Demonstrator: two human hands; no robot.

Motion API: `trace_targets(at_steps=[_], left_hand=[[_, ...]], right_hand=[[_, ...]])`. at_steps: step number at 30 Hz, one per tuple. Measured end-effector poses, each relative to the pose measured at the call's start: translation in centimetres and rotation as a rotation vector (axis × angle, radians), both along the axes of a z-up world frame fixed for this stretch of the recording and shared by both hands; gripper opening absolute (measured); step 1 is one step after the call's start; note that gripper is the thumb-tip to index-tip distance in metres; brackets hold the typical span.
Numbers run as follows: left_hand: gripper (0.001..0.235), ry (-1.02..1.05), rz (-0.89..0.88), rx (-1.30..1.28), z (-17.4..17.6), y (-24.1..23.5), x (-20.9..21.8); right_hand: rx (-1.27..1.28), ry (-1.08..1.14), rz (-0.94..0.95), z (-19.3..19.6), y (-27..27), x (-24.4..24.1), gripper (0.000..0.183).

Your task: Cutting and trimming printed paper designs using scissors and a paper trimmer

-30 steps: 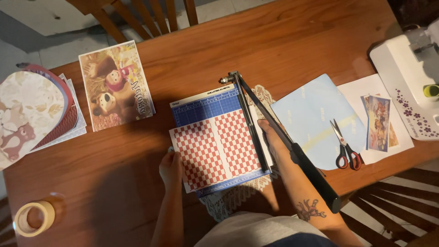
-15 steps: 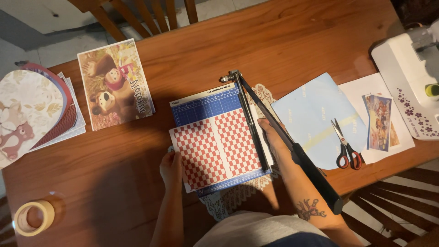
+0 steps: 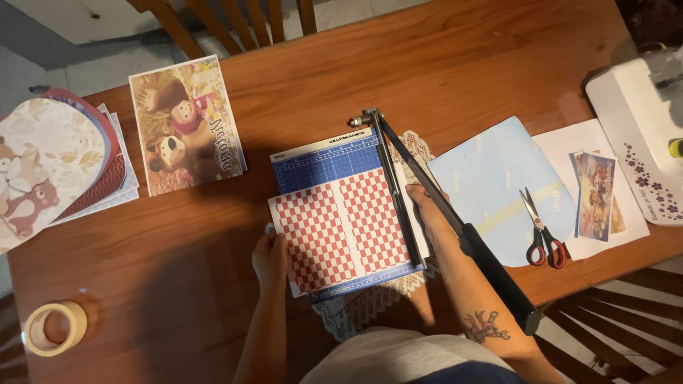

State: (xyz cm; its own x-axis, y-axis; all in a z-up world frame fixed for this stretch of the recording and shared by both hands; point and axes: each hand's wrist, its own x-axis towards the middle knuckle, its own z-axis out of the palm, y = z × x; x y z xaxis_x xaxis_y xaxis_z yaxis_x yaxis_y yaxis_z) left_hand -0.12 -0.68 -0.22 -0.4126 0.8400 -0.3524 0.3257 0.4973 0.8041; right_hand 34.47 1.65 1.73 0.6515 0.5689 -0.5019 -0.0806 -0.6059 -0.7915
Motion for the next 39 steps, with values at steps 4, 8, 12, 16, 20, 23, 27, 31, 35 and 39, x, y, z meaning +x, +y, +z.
trace_targets(at_steps=[4,8,12,16,20,23,27,31,35,39], left_hand=[[0.022,-0.017,0.01,-0.032,-1.0,-0.1,-0.2],[0.024,0.007,0.005,-0.049,-2.1,-0.1,-0.4],[0.022,0.008,0.004,-0.054,-0.7,0.2,-0.2],[0.02,-0.014,0.023,-0.053,-0.3,0.2,-0.2],[0.018,-0.032,0.039,-0.048,-0.8,0.1,-0.1],[0.018,-0.018,0.01,-0.043,1.3,0.1,0.3],[0.017,-0.053,0.04,0.004,0.4,0.0,0.2],[0.035,0.199,-0.047,0.269,0.4,-0.6,0.0],[0.048,0.467,-0.283,0.663,1.5,0.0,2.7],[0.043,0.532,-0.534,0.915,6.9,0.4,8.5]], right_hand=[[0.027,0.005,-0.022,-0.1,0.0,-0.1,0.022],[0.03,0.022,-0.024,-0.6,-0.1,0.4,0.021],[0.035,0.022,-0.022,0.7,-0.1,0.0,0.02],[0.035,0.015,-0.024,0.4,0.0,0.1,0.02],[0.02,0.025,-0.024,1.6,0.0,-0.3,0.021],[0.024,0.029,-0.02,0.1,0.0,0.4,0.021],[0.018,0.029,-0.026,0.0,0.0,0.4,0.021],[0.008,0.028,-0.005,-0.5,-0.4,0.8,0.027],[0.274,-0.06,0.036,3.0,-1.9,2.5,0.032],[0.37,-0.064,0.0,12.0,-4.8,3.3,0.026]])
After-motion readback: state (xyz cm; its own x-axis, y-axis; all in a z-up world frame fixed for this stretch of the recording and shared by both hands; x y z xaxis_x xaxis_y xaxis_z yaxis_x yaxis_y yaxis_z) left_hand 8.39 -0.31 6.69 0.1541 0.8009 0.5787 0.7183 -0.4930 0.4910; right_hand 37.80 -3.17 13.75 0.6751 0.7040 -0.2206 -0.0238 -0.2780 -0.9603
